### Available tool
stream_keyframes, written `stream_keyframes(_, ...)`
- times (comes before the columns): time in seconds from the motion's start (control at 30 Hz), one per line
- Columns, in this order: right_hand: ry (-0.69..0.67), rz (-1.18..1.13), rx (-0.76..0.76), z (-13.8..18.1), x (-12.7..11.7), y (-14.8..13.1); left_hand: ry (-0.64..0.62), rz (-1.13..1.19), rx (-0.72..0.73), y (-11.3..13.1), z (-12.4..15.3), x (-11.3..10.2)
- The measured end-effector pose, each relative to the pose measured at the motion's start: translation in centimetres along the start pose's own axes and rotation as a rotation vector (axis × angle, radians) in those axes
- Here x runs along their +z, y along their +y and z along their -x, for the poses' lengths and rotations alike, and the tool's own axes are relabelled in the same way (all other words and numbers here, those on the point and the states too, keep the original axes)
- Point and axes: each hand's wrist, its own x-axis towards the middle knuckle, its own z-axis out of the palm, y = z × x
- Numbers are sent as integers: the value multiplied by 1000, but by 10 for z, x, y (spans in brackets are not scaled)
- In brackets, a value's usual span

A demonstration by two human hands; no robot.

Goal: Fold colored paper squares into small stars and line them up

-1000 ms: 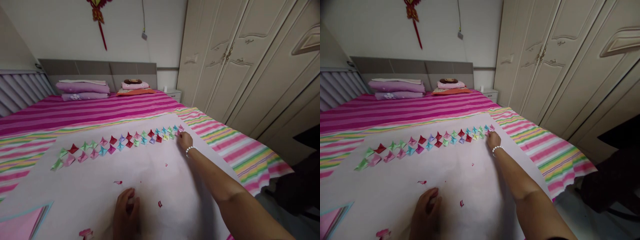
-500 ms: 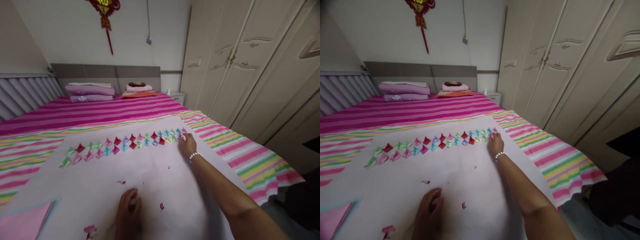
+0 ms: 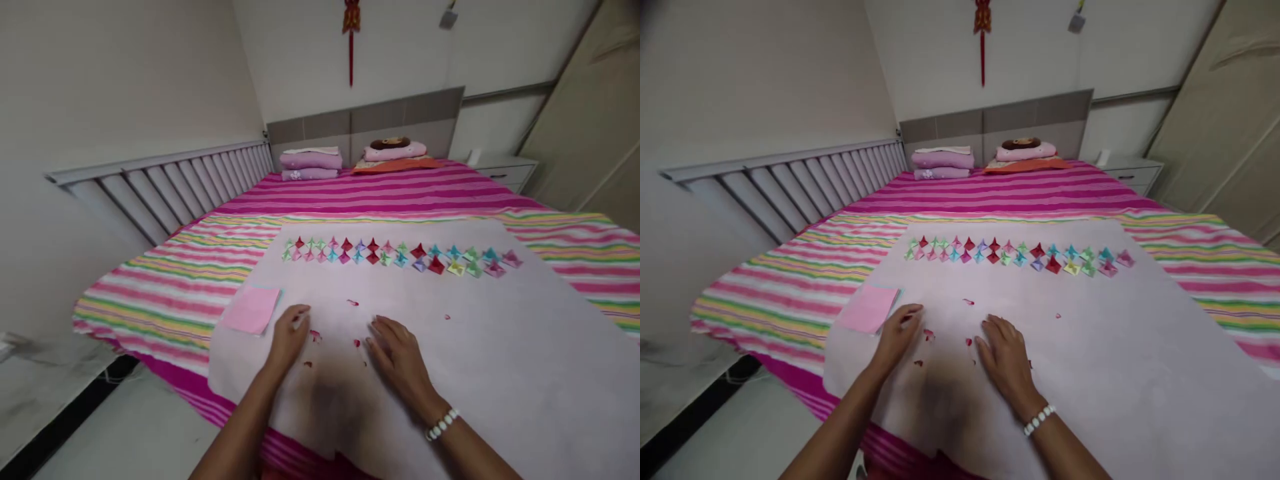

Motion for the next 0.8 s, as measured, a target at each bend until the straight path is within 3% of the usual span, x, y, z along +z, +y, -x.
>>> stream_keyframes(0.13,-17,83,12,3,19,-5,161,-79,-74,-34,-20,-62)
stream_keyframes(0.27,-32,133,29,6,28,-4,175,-92,-150,-57,-25,-96)
stream_keyframes(0.5,-30,159,27,10,30,-2,13,-48,-245,-63,-16,-108)
stream_keyframes(0.8,-40,183,24,11,30,-1,-67,-46,-282,-61,-14,-113)
